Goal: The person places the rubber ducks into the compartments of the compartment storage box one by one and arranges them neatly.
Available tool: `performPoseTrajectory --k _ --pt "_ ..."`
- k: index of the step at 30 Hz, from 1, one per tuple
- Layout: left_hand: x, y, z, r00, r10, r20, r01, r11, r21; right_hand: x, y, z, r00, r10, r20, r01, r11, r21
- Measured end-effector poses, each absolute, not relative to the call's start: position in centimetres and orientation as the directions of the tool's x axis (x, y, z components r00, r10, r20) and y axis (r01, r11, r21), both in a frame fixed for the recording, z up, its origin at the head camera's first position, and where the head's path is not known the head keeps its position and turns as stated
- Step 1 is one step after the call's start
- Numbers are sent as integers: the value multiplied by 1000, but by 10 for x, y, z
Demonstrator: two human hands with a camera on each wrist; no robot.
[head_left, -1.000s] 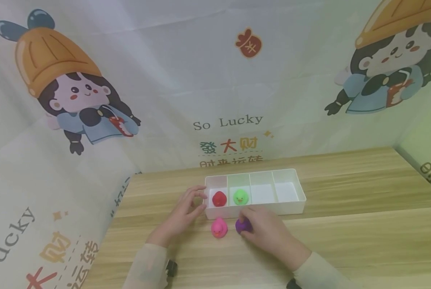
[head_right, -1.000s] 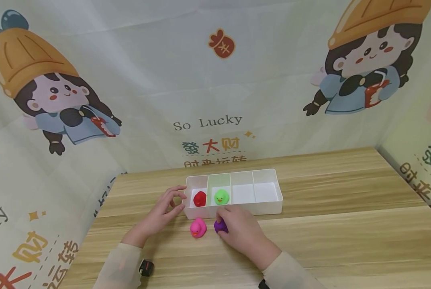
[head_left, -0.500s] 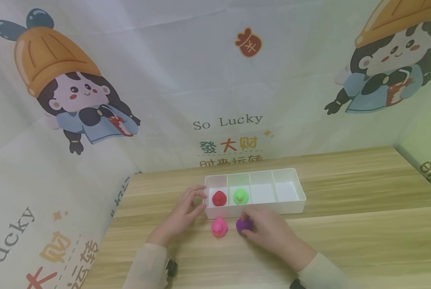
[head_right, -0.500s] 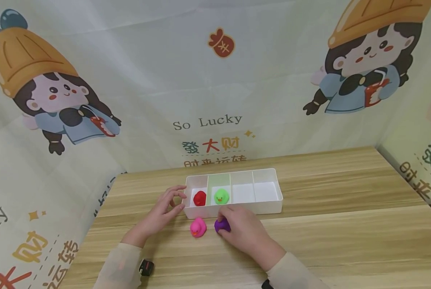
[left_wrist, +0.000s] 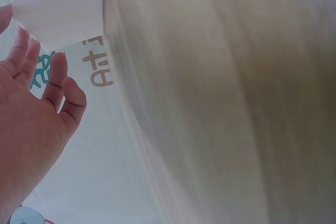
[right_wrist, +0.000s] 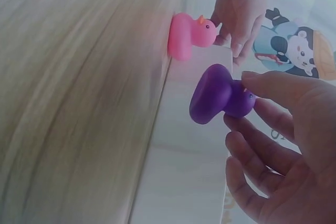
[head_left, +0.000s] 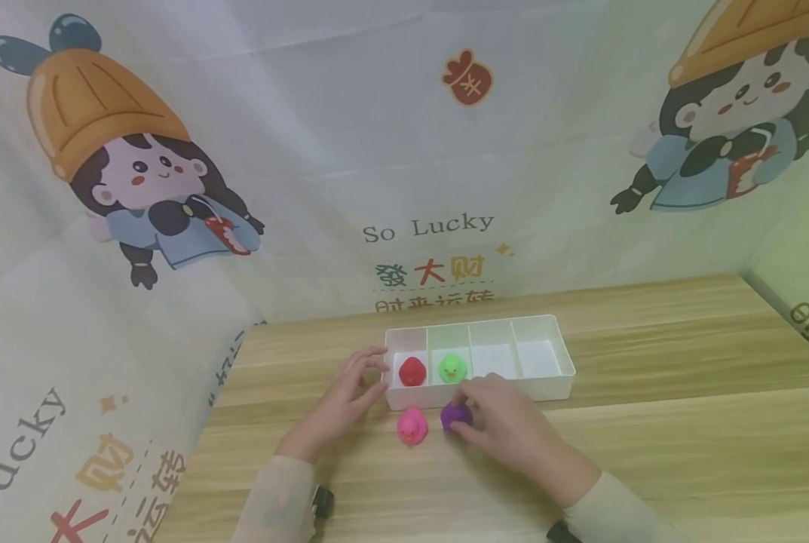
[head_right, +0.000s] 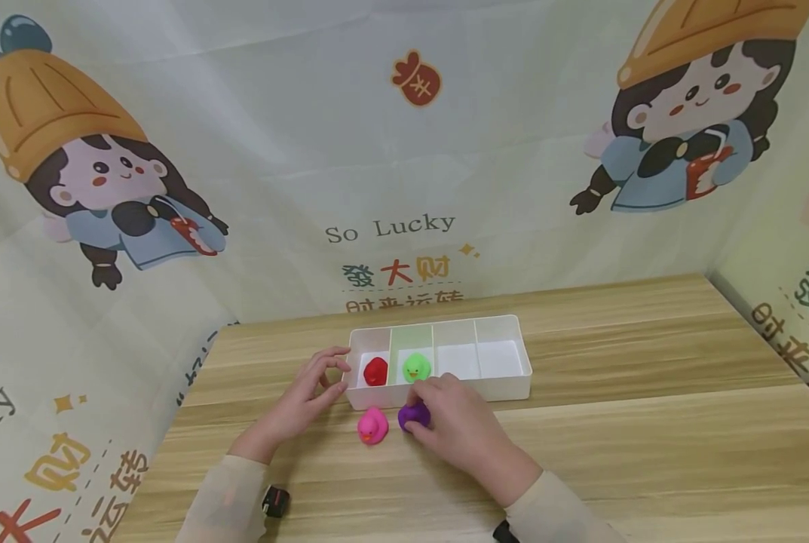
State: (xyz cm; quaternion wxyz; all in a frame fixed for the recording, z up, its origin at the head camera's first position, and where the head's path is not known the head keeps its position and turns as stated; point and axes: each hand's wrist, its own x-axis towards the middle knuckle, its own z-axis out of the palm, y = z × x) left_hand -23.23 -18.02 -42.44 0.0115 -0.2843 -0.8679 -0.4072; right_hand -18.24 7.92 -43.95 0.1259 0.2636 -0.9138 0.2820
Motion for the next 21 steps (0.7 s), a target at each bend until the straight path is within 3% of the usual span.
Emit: performPoseTrajectory --k 10,21 --pt "-255 -189 -457 -835 473 280 522 524 673 -181 83 -434 -816 -385 431 -562 702 -438" --pt "-255 -190 -459 -831 487 269 523 519 676 -181 85 -431 -788 -388 478 -593 685 -422"
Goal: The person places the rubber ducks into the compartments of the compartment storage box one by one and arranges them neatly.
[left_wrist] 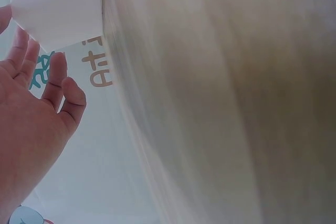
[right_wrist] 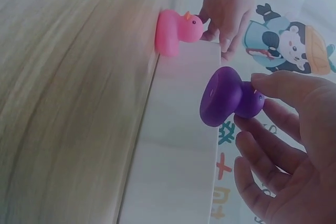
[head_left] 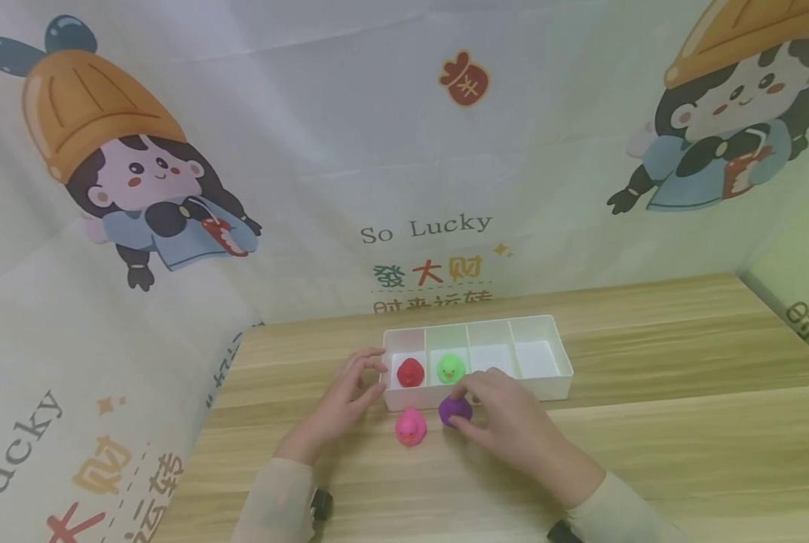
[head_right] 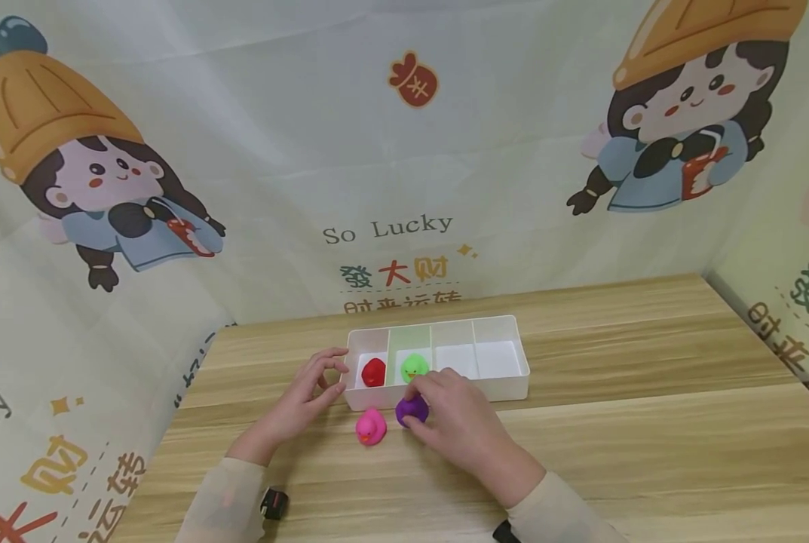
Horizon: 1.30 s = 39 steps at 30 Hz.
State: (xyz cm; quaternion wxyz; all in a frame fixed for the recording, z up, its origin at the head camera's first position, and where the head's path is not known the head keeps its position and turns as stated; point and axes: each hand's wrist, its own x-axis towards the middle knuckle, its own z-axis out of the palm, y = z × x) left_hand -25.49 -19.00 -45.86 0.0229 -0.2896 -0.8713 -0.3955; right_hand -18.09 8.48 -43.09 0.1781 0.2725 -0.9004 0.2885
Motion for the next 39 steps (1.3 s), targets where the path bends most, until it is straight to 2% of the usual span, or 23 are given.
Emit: performPoseTrajectory --k 15,32,39 --pt "-234 -180 -428 -826 492 275 523 487 700 -184 90 -424 -723 -373 581 -652 646 -397" --pt "-237 -181 -432 -834 485 263 509 493 706 -194 102 -415 -711 -366 601 -653 662 -369" --pt "-251 -188 -453 -841 468 272 508 507 697 -199 108 -413 -720 -357 596 -649 651 -394"
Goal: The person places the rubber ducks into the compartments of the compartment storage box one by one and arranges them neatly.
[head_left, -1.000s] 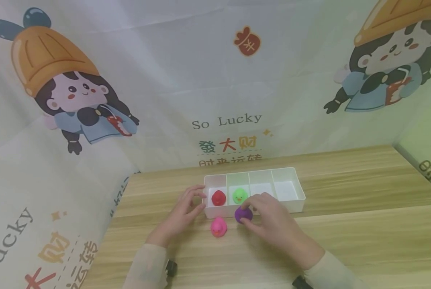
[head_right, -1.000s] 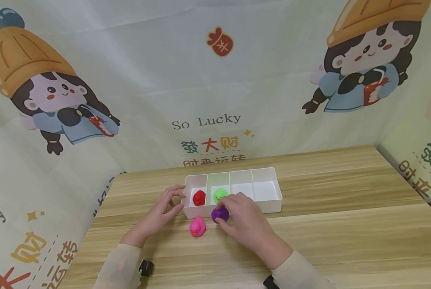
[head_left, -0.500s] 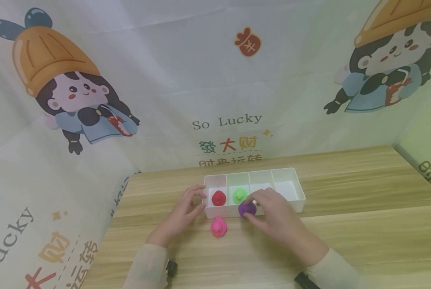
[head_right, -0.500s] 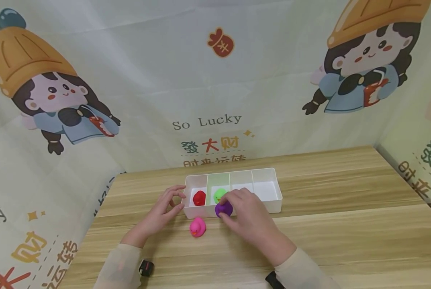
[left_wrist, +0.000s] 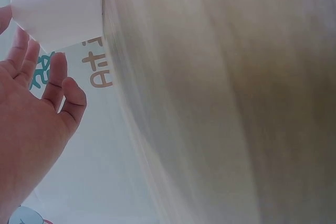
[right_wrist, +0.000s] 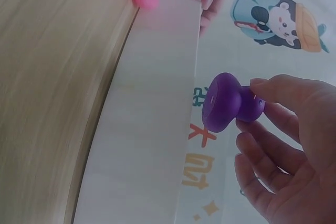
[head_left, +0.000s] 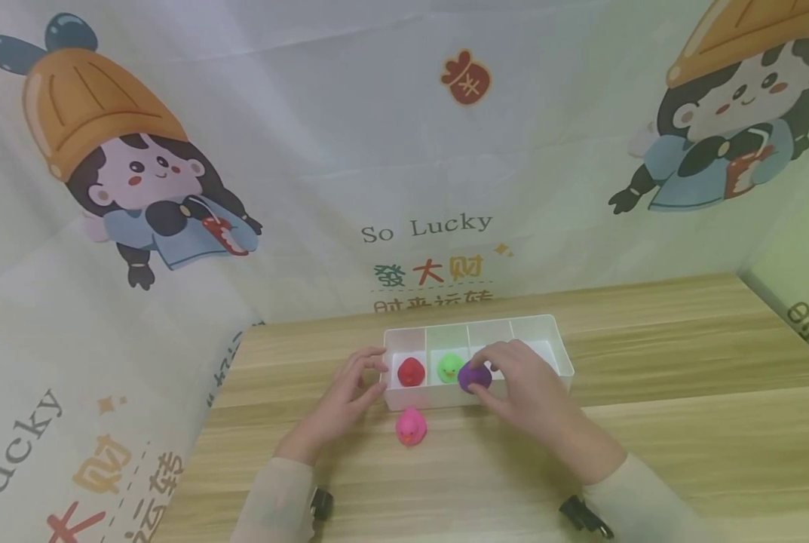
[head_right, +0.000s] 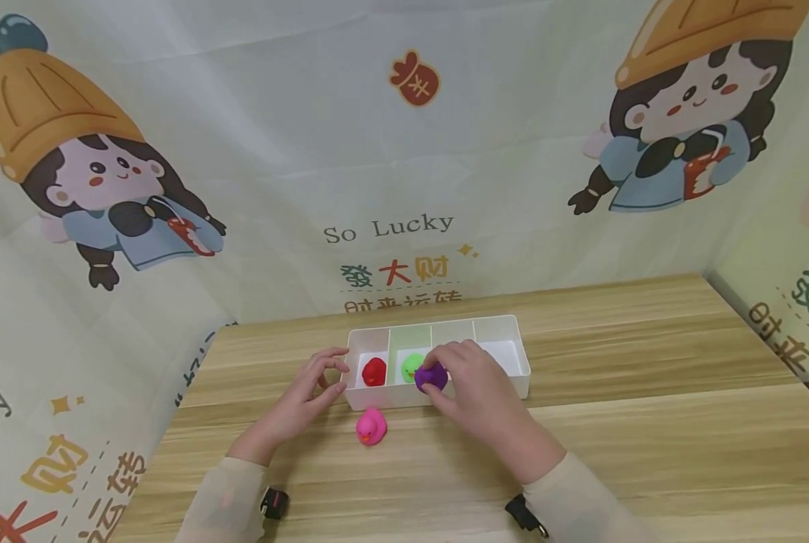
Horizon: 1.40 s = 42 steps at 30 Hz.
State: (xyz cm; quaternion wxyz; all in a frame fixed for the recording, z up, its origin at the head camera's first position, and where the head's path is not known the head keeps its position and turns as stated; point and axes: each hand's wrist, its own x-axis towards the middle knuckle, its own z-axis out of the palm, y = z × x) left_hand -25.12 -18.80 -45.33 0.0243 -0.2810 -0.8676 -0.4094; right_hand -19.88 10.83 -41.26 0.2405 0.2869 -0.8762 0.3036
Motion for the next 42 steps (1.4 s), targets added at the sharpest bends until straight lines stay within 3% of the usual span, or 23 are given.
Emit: performPoseTrajectory --k 10,17,27,38,42 --pt "-257 -191 -461 -839 484 249 510 539 671 -211 119 -415 -747 -337 573 -616 674 -407" --pt "-239 -181 -436 -843 468 266 498 493 713 -219 125 -417 -755 -322 571 -601 689 -406" --pt "-256 -190 -461 -851 456 261 497 536 682 -228 133 -421 -776 -310 549 -576 701 -419" --pt "-237 -180 -433 -843 461 277 502 486 716 -239 134 -429 -837 -308 453 -505 752 -423" --pt "-241 -182 -440 -843 463 274 503 498 706 -242 136 -431 -848 -317 425 -494 762 -418"
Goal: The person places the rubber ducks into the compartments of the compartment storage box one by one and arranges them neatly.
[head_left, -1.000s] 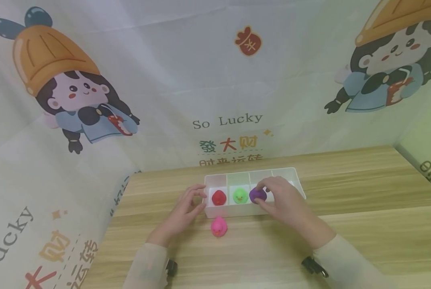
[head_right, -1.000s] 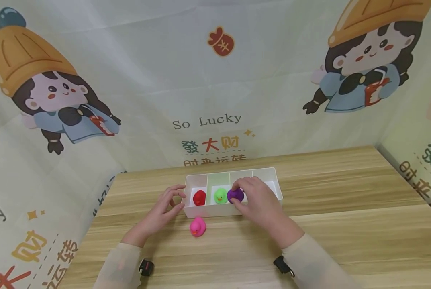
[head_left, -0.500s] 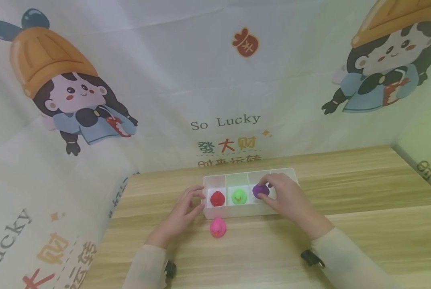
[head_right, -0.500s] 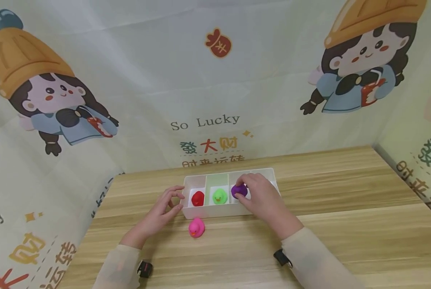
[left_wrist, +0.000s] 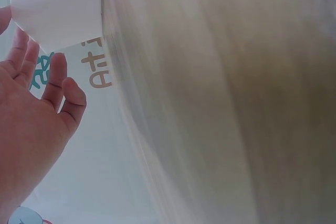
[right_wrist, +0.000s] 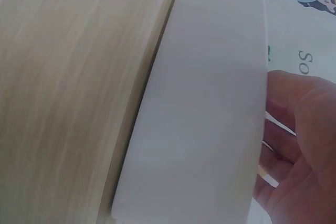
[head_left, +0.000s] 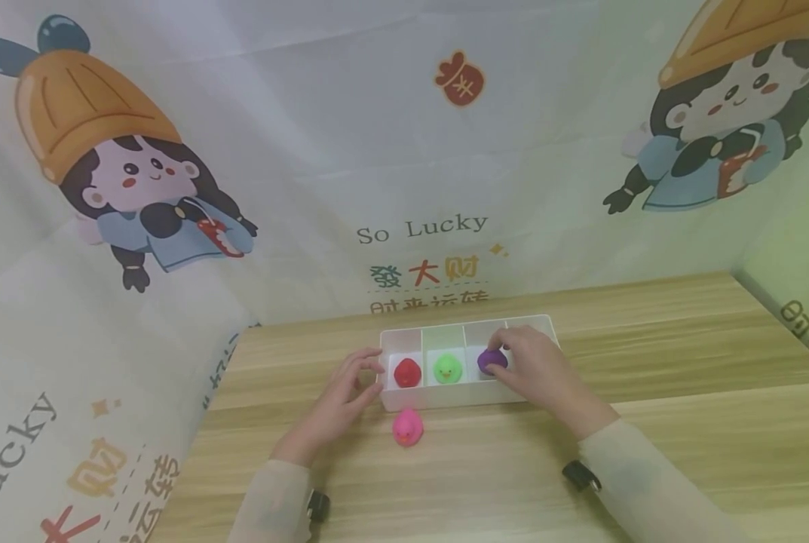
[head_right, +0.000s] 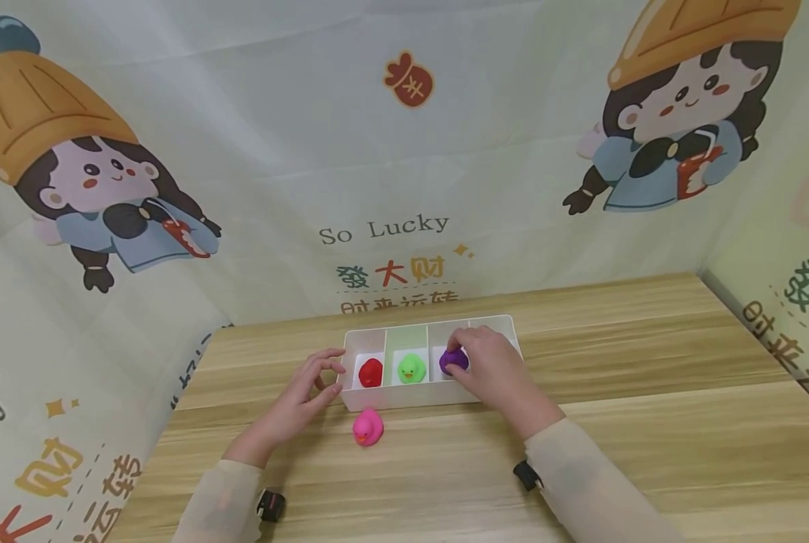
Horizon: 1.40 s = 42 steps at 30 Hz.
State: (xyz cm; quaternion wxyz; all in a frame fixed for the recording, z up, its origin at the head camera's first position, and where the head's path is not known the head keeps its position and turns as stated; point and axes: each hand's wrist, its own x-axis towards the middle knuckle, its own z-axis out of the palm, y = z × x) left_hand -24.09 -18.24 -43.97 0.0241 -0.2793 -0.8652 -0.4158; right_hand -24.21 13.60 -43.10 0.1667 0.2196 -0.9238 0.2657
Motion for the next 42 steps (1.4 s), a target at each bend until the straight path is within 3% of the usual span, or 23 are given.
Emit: performPoseTrajectory --k 8,20,42 --pt "-256 -191 -461 -845 461 270 506 527 683 -253 137 -432 -863 -358 356 -490 762 -422" --pt "-234 -182 -432 -841 469 268 503 497 707 -264 135 -433 -880 -389 271 -472 770 -429" --pt "-238 -181 -436 -839 471 273 505 483 715 -268 130 -426 -904 -394 167 -427 845 -321"
